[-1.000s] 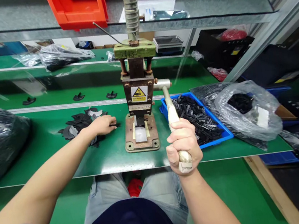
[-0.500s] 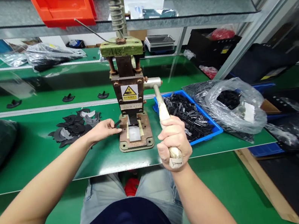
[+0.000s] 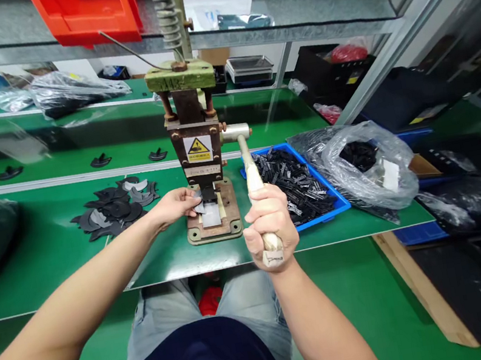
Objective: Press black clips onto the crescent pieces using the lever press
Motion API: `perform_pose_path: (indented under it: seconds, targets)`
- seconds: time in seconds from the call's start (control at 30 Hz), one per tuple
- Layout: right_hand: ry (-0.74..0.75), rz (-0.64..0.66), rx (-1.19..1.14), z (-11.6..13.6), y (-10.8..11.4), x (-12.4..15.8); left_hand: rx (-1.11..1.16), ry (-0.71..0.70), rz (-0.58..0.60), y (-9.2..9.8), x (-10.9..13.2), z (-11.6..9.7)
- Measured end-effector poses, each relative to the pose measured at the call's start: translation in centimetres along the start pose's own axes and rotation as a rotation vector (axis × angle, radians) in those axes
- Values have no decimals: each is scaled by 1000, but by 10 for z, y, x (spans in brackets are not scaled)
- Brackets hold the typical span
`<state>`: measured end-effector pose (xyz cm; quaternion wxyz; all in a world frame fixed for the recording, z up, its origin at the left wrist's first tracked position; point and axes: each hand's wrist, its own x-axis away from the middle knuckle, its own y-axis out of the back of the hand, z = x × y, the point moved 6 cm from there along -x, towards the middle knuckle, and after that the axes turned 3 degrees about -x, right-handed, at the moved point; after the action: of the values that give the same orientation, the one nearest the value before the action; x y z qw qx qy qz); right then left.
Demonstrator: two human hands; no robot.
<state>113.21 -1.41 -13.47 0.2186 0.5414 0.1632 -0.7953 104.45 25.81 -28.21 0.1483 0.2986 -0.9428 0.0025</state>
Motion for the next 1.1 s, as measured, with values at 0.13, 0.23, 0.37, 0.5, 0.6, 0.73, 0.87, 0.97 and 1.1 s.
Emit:
perform_pose_path:
  seconds: [0.13,0.23,0.37,0.5,0.6,0.73,0.87,0.97,1.1]
  targets:
    - [9,8,-19,1,0,0,-63,29,-1,-6,-4,0]
    - [2,-4,-32,0,-1,1,-123,70,13,-9,-6,-3]
    - [-2,-35,-36,-1,-1,2,-177,178,61,-13,-6,-7]
    - [4,-48,-17,-2,-1,2,-198,242,74,-17,-6,-13]
    - [6,-45,-8,-2,0,1,-199,227,43,-21,-3,-14]
    - [18,-24,20,-2,2,-1,-314,-99,-81,-26,16,-23]
    - [5,-21,9,-5,4,-2,-446,-439,-80,-28,65,-20]
    - [3,-37,-1,-7,4,-2,-671,-514,-154,0,103,-5]
    - [9,-71,-6,-8,0,0,-1066,-384,-507,74,131,14]
